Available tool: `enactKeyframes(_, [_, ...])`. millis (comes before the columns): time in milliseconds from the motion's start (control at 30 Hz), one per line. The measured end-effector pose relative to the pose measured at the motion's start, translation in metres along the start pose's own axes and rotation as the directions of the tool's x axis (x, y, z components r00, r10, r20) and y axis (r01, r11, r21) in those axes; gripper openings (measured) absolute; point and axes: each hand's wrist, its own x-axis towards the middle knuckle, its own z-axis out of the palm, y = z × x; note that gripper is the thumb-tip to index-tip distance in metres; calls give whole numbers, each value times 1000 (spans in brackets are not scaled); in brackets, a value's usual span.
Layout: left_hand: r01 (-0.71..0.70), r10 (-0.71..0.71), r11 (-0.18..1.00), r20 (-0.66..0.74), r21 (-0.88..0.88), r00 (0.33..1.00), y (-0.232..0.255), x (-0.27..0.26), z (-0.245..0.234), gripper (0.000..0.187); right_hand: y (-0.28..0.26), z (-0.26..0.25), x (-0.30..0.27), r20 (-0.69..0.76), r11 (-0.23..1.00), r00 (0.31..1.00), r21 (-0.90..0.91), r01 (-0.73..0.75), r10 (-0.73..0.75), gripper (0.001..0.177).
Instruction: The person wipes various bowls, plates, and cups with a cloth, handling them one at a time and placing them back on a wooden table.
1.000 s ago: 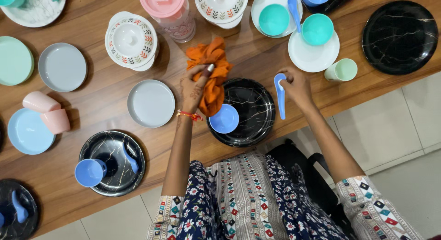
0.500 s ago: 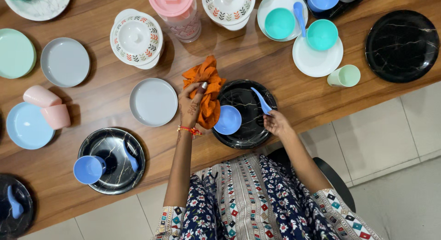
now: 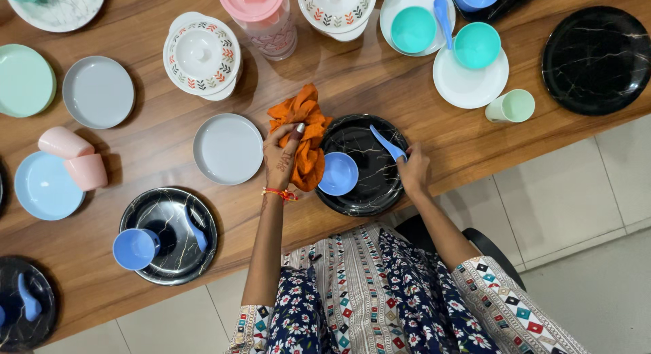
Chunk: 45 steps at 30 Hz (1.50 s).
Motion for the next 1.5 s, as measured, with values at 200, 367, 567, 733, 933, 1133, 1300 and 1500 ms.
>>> enactKeyframes(200, [-18, 18, 1000, -19, -18, 1000, -4, 2, -3, 30, -9, -5, -8, 88, 996, 995, -72, -49, 55, 41])
enactKeyframes(367, [-51, 52, 998, -28, 31, 998, -5, 5, -4, 29, -18, -10, -7, 128, 985, 989, -165, -56, 78, 50])
enactKeyframes(567, [-58, 57, 998, -15, -20, 998, -4, 10, -3, 32, -24, -26, -11, 120, 981, 988, -178, -76, 98, 56])
enactKeyframes(733, [-4, 4, 999, -5, -38, 1000, 5, 2, 2, 33, -24, -32, -10, 188, 979, 982, -202, 38, 1, 58])
enactKeyframes(933, [6, -4, 998, 27, -63, 1000, 12, -8, 1, 33, -25, -16, -1, 250, 957, 963, -239, 166, -104, 53])
enactKeyframes(1133, [-61, 62, 997, -25, 37, 998, 2, -12, -9, 30, -22, -4, 9, 194, 956, 970, -225, 189, -146, 35])
enactKeyframes(1300, [33, -34, 999, -33, -10, 999, -1, -17, -16, 29, -18, -2, 12, 183, 953, 969, -223, 203, -164, 32])
enactKeyframes(1500, [39, -41, 997, -22, -61, 999, -2, -22, -16, 29, -26, -8, 10, 160, 966, 980, -208, 153, -121, 36])
